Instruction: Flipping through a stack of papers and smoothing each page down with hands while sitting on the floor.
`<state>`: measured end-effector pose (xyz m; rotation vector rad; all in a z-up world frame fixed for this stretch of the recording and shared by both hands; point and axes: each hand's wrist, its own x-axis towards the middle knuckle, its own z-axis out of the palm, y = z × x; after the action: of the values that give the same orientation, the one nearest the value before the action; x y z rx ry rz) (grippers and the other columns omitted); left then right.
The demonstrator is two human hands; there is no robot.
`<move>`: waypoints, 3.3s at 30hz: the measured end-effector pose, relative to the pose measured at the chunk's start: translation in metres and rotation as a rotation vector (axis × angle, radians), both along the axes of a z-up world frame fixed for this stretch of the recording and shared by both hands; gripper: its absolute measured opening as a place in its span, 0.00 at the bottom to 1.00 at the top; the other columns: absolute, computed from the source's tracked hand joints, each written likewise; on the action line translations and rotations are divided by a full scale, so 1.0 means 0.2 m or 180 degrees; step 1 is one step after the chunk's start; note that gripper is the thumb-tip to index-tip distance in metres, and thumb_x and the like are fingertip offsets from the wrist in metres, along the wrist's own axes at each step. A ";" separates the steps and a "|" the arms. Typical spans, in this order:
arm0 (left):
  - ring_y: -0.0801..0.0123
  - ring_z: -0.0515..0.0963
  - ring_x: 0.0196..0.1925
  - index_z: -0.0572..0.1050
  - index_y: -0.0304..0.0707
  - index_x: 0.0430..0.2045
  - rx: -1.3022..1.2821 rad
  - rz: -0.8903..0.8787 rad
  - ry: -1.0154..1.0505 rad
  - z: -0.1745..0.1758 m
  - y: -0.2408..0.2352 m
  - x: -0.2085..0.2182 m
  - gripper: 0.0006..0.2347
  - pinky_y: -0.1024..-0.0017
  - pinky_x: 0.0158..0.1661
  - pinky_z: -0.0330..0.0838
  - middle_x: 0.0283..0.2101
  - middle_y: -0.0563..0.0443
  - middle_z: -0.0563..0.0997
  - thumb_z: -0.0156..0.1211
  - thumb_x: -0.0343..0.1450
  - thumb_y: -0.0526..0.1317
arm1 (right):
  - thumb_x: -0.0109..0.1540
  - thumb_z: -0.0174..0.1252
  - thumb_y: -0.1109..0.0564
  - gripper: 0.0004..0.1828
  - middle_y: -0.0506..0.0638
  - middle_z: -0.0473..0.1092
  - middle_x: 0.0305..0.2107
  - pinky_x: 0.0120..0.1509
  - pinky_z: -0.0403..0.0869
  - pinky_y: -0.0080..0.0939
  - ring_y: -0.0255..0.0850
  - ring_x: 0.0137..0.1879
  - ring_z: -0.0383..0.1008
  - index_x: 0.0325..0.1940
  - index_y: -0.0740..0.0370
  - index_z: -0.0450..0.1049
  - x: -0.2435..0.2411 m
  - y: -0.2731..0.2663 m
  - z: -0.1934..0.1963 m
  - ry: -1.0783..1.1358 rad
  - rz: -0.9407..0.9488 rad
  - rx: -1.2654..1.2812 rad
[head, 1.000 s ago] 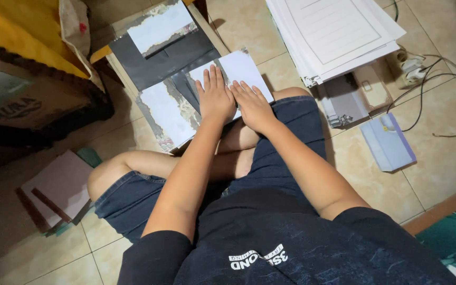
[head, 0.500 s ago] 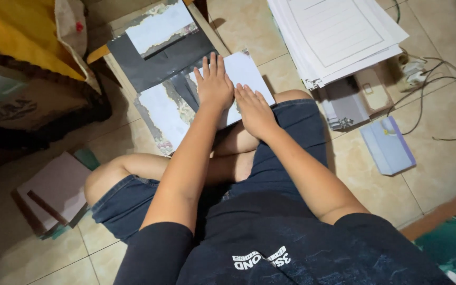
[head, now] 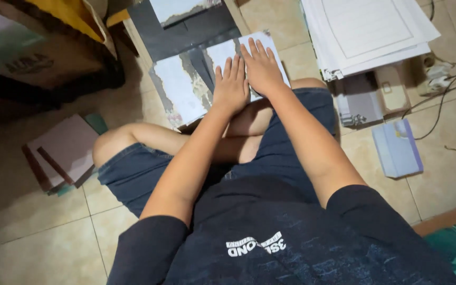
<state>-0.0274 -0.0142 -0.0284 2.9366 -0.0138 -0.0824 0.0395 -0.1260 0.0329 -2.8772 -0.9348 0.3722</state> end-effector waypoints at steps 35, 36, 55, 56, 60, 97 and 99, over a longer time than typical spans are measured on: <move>0.43 0.69 0.70 0.67 0.33 0.66 -0.0004 -0.0168 -0.1890 -0.02 0.40 -0.67 0.26 0.35 0.64 0.55 0.67 0.38 0.72 0.56 0.69 0.30 | 0.78 0.36 0.49 0.22 0.59 0.69 0.61 0.75 0.60 0.53 0.52 0.71 0.65 0.60 0.63 0.72 -0.32 -0.25 -0.37 -0.1171 -0.0357 0.2210; 0.45 0.69 0.70 0.67 0.36 0.66 0.0022 -0.0034 -0.1228 -0.04 0.40 -0.67 0.28 0.35 0.63 0.56 0.66 0.42 0.74 0.60 0.67 0.31 | 0.78 0.37 0.49 0.21 0.58 0.69 0.61 0.75 0.60 0.53 0.52 0.71 0.65 0.60 0.62 0.72 -0.31 -0.25 -0.36 -0.1173 -0.0358 0.2206; 0.53 0.82 0.52 0.77 0.43 0.49 -0.1582 -0.0637 -0.1298 -0.06 0.04 0.06 0.13 0.55 0.55 0.74 0.45 0.47 0.82 0.60 0.70 0.37 | 0.64 0.63 0.56 0.23 0.59 0.71 0.50 0.60 0.69 0.63 0.62 0.54 0.74 0.62 0.62 0.70 -0.16 -0.39 -0.47 -0.1228 -0.1736 0.2030; 0.55 0.83 0.48 0.79 0.47 0.42 -0.2130 -0.0294 -0.1268 -0.07 0.05 0.09 0.09 0.57 0.52 0.75 0.39 0.51 0.83 0.58 0.70 0.38 | 0.63 0.62 0.56 0.21 0.57 0.70 0.48 0.59 0.70 0.60 0.60 0.53 0.75 0.60 0.62 0.72 -0.15 -0.40 -0.48 -0.1168 -0.1709 0.2039; 0.62 0.85 0.38 0.82 0.54 0.30 -0.2805 0.0006 -0.1116 -0.03 0.07 0.08 0.04 0.63 0.44 0.77 0.29 0.58 0.83 0.60 0.69 0.40 | 0.64 0.61 0.59 0.19 0.52 0.69 0.47 0.59 0.70 0.53 0.55 0.52 0.75 0.59 0.62 0.73 -0.19 -0.39 -0.39 -0.1159 -0.1633 0.2238; 0.39 0.49 0.79 0.49 0.36 0.73 -0.3947 0.0635 -0.2014 -0.14 0.16 0.10 0.29 0.51 0.77 0.42 0.76 0.29 0.52 0.48 0.77 0.46 | 0.67 0.53 0.60 0.18 0.61 0.73 0.57 0.72 0.67 0.51 0.54 0.68 0.70 0.60 0.68 0.75 -0.29 -0.22 -0.29 -0.1300 0.0316 0.2262; 0.39 0.29 0.82 0.64 0.38 0.68 -0.3234 0.0426 -0.1988 -0.09 0.13 0.08 0.31 0.38 0.72 0.58 0.80 0.47 0.37 0.55 0.75 0.59 | 0.66 0.46 0.65 0.21 0.56 0.72 0.61 0.74 0.67 0.52 0.51 0.70 0.68 0.62 0.69 0.74 -0.29 -0.21 -0.26 -0.1017 0.0147 0.1988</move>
<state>-0.0120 0.0109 -0.0463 1.8399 0.0365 0.6550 -0.0194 -0.1685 -0.0199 -2.3659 -0.9472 -0.3366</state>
